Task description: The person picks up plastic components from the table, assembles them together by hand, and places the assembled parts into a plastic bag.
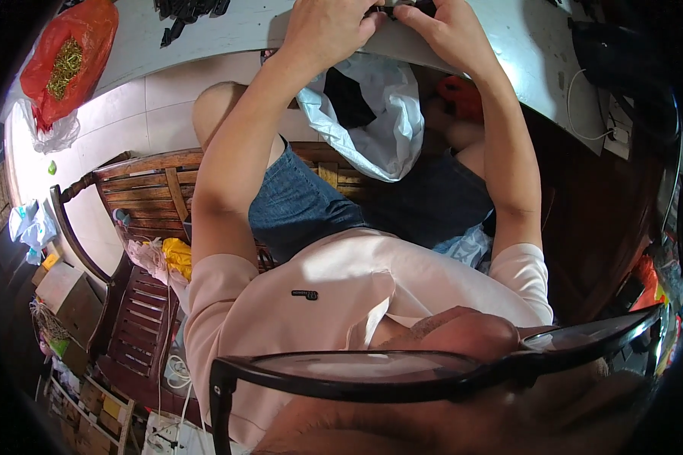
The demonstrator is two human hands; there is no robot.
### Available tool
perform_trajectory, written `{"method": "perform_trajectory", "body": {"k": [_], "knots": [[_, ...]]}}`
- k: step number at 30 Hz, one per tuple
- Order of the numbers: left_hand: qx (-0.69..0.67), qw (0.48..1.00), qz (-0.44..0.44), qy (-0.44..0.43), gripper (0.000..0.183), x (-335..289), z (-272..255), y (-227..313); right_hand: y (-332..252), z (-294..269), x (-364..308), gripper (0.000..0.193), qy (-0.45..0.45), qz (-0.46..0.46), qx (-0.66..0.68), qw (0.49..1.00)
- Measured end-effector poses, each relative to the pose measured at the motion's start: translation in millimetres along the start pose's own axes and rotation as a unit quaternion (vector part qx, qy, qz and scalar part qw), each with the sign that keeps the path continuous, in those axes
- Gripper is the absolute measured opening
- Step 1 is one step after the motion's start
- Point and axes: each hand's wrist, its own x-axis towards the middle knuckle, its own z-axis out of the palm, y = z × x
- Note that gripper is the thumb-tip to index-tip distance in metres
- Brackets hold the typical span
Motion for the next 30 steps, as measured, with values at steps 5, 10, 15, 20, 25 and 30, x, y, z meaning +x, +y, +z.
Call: {"method": "perform_trajectory", "body": {"k": [5, 10, 15, 20, 25, 30], "knots": [[0.012, 1.000, 0.006, -0.007, 0.015, 3, 0, 2, -7, -15, 3, 0.025, -0.033, 0.095, -0.058, 0.993], [0.004, 1.000, 0.005, -0.002, 0.015, 2, -1, 3, -3, -6, 3, 0.025, 0.014, 0.166, 0.067, 0.984], [-0.001, 1.000, 0.017, 0.014, 0.015, 0, 0, 0, -2, 0, 2, 0.025, -0.003, 0.157, 0.081, 0.984], [-0.008, 1.000, 0.006, -0.010, 0.017, 3, -1, 4, -13, -5, 1, 0.024, 0.001, 0.141, 0.008, 0.990], [-0.005, 1.000, 0.011, 0.000, 0.016, 1, 0, -1, -21, 1, 1, 0.022, 0.035, 0.027, -0.115, 0.992], [-0.013, 1.000, 0.006, 0.008, 0.014, 4, 2, 2, -18, 8, 0, 0.022, 0.071, -0.019, -0.205, 0.976]]}}
